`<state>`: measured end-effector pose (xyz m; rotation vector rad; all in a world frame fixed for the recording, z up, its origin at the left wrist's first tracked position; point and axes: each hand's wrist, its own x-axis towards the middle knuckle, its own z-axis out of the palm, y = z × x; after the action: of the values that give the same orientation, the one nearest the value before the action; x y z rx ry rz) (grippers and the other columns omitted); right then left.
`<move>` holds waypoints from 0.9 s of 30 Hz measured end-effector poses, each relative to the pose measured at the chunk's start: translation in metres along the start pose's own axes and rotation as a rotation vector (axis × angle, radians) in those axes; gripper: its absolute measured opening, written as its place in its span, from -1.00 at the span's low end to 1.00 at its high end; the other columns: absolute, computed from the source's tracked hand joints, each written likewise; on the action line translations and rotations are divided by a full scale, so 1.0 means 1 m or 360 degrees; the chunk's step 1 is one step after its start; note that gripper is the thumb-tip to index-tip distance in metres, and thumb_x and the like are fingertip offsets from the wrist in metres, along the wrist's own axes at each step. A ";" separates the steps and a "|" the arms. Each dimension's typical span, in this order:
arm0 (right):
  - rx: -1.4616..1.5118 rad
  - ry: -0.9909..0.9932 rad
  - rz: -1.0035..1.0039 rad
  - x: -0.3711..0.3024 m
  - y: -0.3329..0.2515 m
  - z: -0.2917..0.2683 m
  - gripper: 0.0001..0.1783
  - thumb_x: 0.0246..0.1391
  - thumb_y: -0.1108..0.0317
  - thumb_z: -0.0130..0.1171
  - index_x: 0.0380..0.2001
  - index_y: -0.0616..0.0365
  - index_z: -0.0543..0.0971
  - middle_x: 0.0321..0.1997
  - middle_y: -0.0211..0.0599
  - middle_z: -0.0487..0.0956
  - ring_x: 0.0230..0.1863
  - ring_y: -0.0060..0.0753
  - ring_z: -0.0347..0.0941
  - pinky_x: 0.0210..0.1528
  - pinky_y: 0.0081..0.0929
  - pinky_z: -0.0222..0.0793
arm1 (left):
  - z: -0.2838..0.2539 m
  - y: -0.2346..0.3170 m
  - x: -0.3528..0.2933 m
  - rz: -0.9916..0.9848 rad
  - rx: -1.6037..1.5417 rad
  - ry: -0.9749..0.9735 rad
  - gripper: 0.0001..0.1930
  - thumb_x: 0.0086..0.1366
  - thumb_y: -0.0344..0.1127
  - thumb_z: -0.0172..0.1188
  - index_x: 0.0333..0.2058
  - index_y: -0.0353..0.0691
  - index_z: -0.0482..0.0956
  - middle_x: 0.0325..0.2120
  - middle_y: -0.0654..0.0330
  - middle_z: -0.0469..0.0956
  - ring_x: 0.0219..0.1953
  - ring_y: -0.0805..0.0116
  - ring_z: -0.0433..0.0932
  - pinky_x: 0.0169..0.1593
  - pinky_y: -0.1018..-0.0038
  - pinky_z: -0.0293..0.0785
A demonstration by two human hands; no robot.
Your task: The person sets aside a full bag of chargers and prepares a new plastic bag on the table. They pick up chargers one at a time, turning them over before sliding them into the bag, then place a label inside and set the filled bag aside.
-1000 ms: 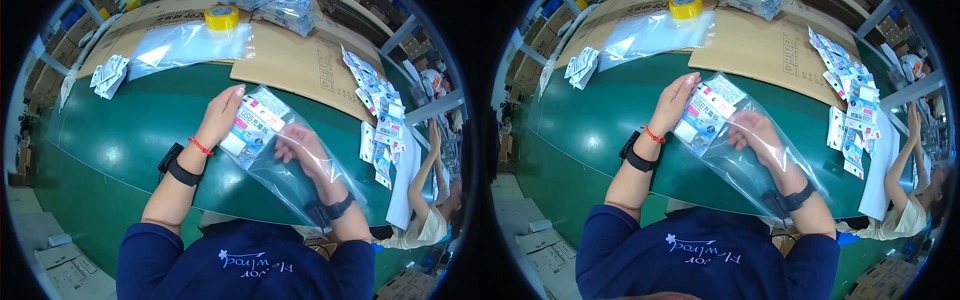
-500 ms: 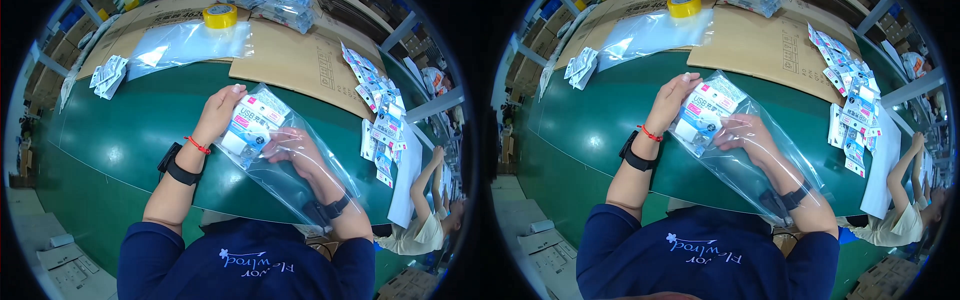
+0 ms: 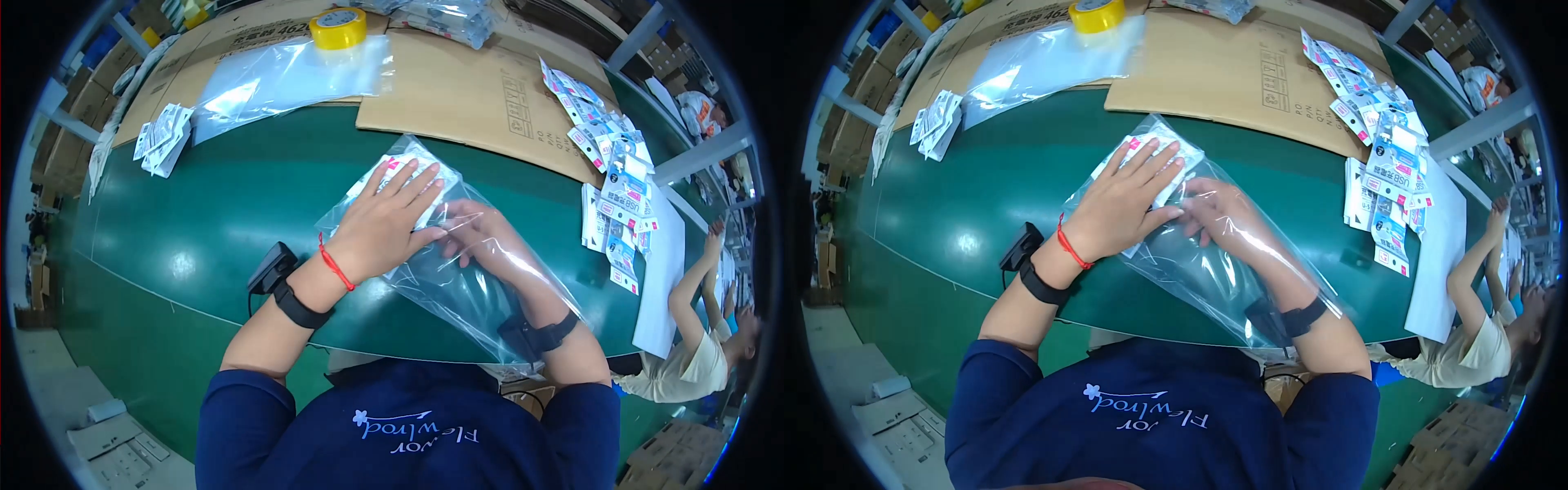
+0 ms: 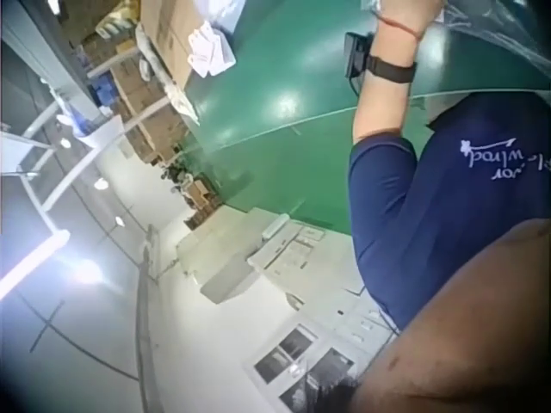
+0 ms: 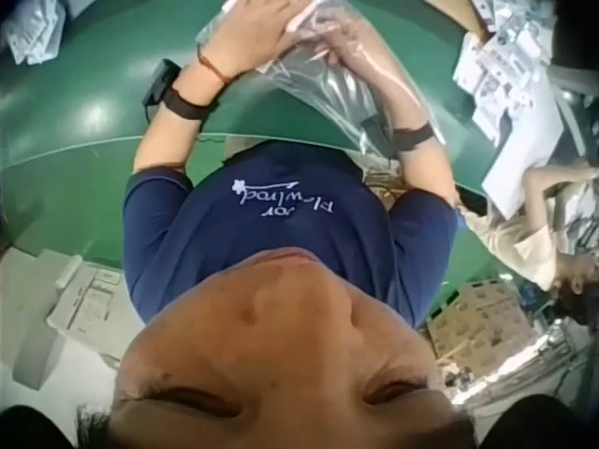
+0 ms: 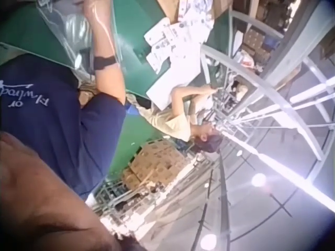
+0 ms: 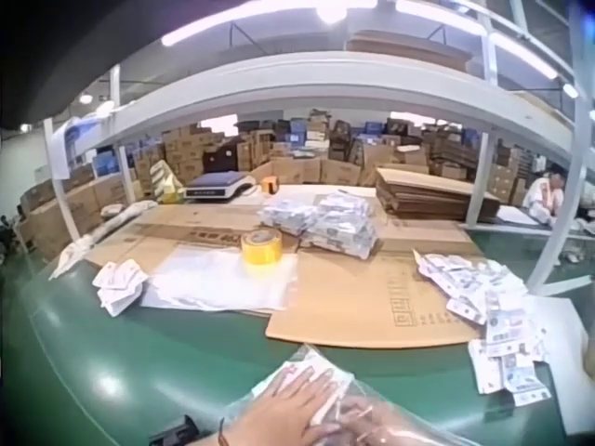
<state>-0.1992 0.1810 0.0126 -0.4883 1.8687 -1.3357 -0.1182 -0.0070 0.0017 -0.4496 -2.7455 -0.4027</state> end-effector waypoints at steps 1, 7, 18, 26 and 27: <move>0.0129 0.0047 -0.0100 -0.003 0.005 -0.004 -0.49 0.17 0.30 0.09 0.15 0.26 0.34 -0.16 -0.27 0.54 -0.29 -0.54 0.50 -0.40 -0.67 0.38 | 0.000 0.002 0.000 -0.0029 0.0030 -0.0007 -0.46 0.28 0.01 0.08 0.13 -0.18 0.37 0.21 0.08 0.28 0.27 0.07 0.19 0.33 0.12 -0.03; 0.0797 -0.0083 -0.0154 0.008 0.024 0.000 -0.32 0.15 0.31 0.11 0.30 0.19 0.16 0.10 -0.31 0.41 -0.12 -0.58 0.44 -0.32 -0.71 0.36 | -0.005 0.006 0.002 0.0008 0.0055 -0.0044 -0.39 0.24 0.11 0.08 0.17 -0.13 0.34 0.22 0.11 0.27 0.29 0.09 0.16 0.34 0.07 -0.07; 0.0398 0.0040 -0.0280 0.009 0.017 -0.014 -0.27 0.17 0.31 0.11 0.34 0.16 0.06 0.24 -0.32 0.31 -0.07 -0.57 0.42 -0.19 -0.63 0.40 | -0.001 0.008 0.008 0.0078 0.0193 -0.0131 -0.33 0.19 0.16 0.10 0.15 -0.15 0.37 0.22 0.16 0.28 0.30 0.05 0.14 0.33 0.03 -0.08; 0.0173 0.0061 0.0012 -0.110 0.063 -0.099 -0.54 0.20 0.32 0.09 0.15 0.18 0.38 -0.04 -0.27 0.54 -0.19 -0.51 0.49 -0.20 -0.60 0.45 | -0.022 0.001 0.001 -0.0015 0.0445 -0.0256 -0.32 0.20 0.10 0.13 0.19 -0.19 0.32 0.24 0.13 0.25 0.32 0.05 0.10 0.35 -0.03 -0.20; 0.0046 0.0046 0.0125 -0.128 0.063 -0.113 -0.59 0.20 0.31 0.11 0.09 0.19 0.43 -0.10 -0.28 0.57 -0.19 -0.50 0.49 -0.21 -0.60 0.45 | -0.024 0.007 0.004 -0.0014 0.0443 -0.0259 -0.32 0.20 0.10 0.13 0.19 -0.19 0.32 0.24 0.13 0.25 0.32 0.05 0.10 0.35 -0.03 -0.20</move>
<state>-0.1982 0.3624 0.0189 -0.3787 1.8704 -1.3218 -0.1125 -0.0073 0.0261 -0.4130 -2.9006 0.0180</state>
